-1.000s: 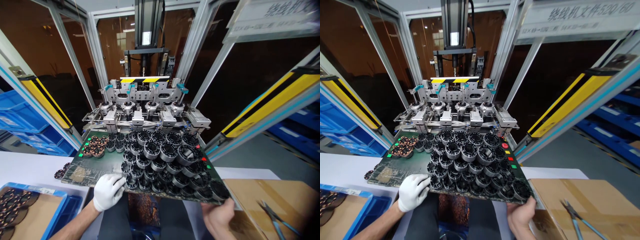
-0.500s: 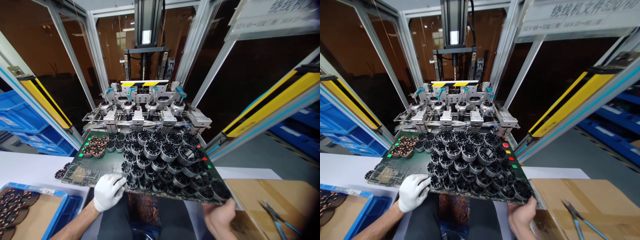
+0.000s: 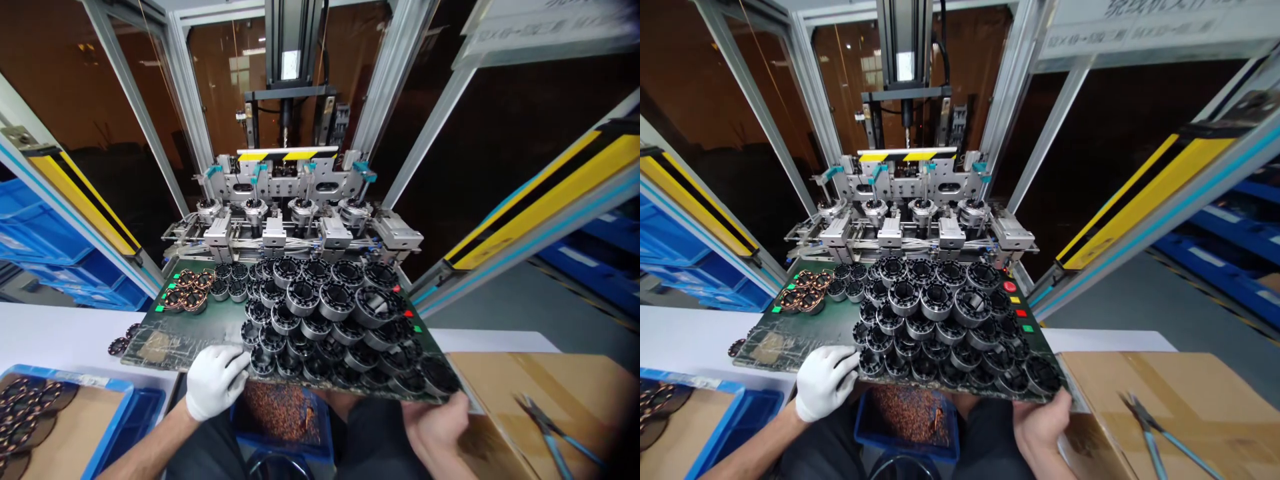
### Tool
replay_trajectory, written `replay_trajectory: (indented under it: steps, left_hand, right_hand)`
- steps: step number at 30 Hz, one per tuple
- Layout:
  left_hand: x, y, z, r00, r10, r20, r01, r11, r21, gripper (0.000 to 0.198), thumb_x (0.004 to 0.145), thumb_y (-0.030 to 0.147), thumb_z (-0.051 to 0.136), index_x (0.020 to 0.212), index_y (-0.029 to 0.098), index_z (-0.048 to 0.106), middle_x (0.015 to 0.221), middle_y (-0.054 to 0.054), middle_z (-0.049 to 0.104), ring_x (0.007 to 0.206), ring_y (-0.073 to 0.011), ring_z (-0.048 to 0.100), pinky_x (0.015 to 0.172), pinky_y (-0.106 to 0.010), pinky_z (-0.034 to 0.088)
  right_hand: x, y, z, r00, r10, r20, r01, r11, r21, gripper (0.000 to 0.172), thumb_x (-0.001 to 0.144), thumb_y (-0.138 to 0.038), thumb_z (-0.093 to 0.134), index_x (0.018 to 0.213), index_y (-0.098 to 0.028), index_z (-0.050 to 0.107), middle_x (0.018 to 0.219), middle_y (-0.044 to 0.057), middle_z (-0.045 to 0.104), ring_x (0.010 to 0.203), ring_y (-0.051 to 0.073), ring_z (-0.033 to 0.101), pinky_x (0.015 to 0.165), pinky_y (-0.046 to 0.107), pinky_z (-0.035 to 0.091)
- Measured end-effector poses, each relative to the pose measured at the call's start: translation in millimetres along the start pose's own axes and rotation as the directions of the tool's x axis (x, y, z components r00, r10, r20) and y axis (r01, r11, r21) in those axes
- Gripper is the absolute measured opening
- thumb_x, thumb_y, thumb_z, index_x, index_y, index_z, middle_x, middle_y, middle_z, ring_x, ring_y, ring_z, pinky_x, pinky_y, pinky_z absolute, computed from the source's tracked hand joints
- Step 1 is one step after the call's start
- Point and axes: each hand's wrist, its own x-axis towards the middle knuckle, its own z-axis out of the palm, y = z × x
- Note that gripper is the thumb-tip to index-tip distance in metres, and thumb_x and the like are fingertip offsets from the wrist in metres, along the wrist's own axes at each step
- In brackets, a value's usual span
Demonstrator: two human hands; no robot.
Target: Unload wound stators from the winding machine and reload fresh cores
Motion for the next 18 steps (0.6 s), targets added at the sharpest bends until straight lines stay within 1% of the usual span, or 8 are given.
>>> replay_trajectory:
  steps: [2, 5, 8, 12, 18]
  left_hand:
    - [0.2, 0.3, -0.1, 1.0, 0.001, -0.001, -0.001, 1.0, -0.002, 0.029, 0.118, 0.029, 0.049, 0.124, 0.024, 0.077, 0.114, -0.005, 0.084, 0.098, -0.0259, 0.077, 0.088, -0.04, 0.056]
    - [1.6, 1.2, -0.7, 1.0, 0.005, -0.005, -0.005, 1.0, 0.001, 0.03, 0.119, 0.029, 0.047, 0.123, 0.024, 0.077, 0.112, -0.005, 0.084, 0.097, -0.0255, 0.077, 0.087, -0.04, 0.055]
    - [2.4, 1.8, -1.5, 1.0, 0.006, -0.006, -0.006, 1.0, 0.002, 0.03, 0.119, 0.029, 0.047, 0.124, 0.024, 0.077, 0.112, -0.005, 0.084, 0.097, -0.0256, 0.078, 0.087, -0.039, 0.055]
    - [2.0, 1.6, -2.2, 1.0, 0.002, -0.008, -0.002, 1.0, -0.006, 0.029, 0.119, 0.029, 0.049, 0.124, 0.024, 0.077, 0.113, -0.005, 0.084, 0.098, -0.0259, 0.078, 0.088, -0.04, 0.055]
    - [2.0, 1.5, -1.9, 1.0, -0.003, -0.013, 0.003, 1.0, -0.006, 0.028, 0.118, 0.028, 0.05, 0.124, 0.024, 0.077, 0.113, -0.005, 0.084, 0.097, -0.0261, 0.077, 0.087, -0.04, 0.056]
  right_hand:
    - [0.7, -0.1, -0.1, 1.0, 0.013, -0.012, -0.013, 1.0, 0.01, 0.04, 0.067, -0.044, 0.079, 0.103, -0.028, 0.078, 0.1, 0.001, 0.086, 0.095, 0.03, 0.084, 0.043, 0.031, 0.064]
    - [1.7, -0.9, 0.4, 1.0, 0.02, -0.008, -0.02, 1.0, 0.011, 0.042, 0.063, -0.042, 0.079, 0.103, -0.028, 0.077, 0.101, 0.001, 0.086, 0.098, 0.031, 0.085, 0.046, 0.032, 0.067]
    - [2.5, -0.8, 0.5, 1.0, 0.022, -0.012, -0.022, 1.0, 0.015, 0.042, 0.063, -0.043, 0.077, 0.102, -0.028, 0.076, 0.103, 0.001, 0.086, 0.1, 0.032, 0.085, 0.046, 0.032, 0.067]
    - [2.5, 0.0, 1.0, 0.999, 0.041, -0.032, -0.04, 0.999, 0.028, 0.042, 0.062, -0.043, 0.075, 0.101, -0.029, 0.076, 0.105, 0.002, 0.087, 0.098, 0.032, 0.085, 0.042, 0.032, 0.065]
    - [-1.4, -2.0, 4.9, 0.997, 0.046, -0.06, -0.045, 0.999, 0.023, 0.033, 0.068, -0.042, 0.072, 0.098, -0.028, 0.078, 0.102, 0.004, 0.086, 0.099, 0.03, 0.085, 0.045, 0.031, 0.066]
